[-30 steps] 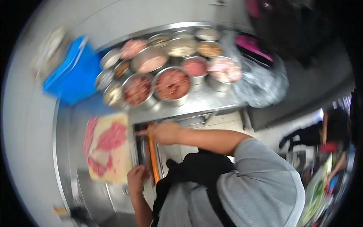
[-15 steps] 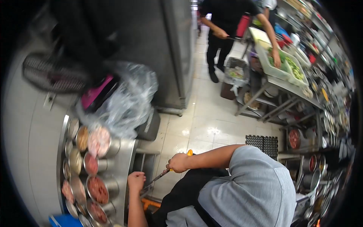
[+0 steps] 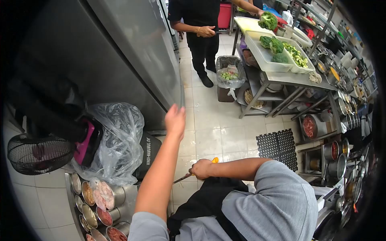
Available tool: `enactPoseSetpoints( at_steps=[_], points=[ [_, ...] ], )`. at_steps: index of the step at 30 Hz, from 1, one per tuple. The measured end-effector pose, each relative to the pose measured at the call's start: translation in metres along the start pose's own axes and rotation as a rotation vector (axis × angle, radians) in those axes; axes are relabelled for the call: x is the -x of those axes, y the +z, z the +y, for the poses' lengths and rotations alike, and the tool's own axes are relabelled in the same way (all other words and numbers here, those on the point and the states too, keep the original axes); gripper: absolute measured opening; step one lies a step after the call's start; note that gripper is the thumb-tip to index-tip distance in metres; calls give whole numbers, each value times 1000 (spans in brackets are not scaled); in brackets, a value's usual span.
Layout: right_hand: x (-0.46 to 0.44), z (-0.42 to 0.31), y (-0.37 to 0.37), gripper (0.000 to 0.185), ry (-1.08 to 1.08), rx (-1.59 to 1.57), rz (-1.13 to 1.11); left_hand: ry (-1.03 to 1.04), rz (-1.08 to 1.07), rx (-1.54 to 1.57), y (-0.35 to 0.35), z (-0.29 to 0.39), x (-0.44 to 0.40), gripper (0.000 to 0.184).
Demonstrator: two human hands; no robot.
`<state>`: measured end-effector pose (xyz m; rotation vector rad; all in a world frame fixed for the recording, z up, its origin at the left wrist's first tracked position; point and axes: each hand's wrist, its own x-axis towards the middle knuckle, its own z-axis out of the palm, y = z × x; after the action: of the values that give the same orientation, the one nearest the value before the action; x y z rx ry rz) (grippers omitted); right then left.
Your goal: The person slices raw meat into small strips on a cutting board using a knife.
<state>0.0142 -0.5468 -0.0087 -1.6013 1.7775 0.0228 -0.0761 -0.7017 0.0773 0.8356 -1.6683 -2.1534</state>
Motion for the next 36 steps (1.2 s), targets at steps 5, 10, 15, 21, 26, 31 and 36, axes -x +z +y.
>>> enactPoseSetpoints(
  at_steps=[5,10,15,21,26,31,36],
  points=[
    [-23,1,-1,33,-66,0,23,-172,169,27,-133,-54,99,43],
    [-63,-45,-8,32,-301,163,-69,-43,507,96,-238,-48,261,31],
    [-86,-139,19,31,-533,341,-212,121,1246,178,-263,-74,487,28],
    [-81,-313,34,33,-828,206,-213,301,1846,81,-247,-169,668,38],
    [-90,-472,81,34,-1090,314,-233,-127,2208,-62,-230,-212,741,36],
    [-85,-576,182,36,-1220,602,-382,-312,2317,-251,-243,-249,797,38],
    [-75,-602,235,36,-1183,567,-519,-512,2164,-892,-296,-277,821,32]
  ],
)
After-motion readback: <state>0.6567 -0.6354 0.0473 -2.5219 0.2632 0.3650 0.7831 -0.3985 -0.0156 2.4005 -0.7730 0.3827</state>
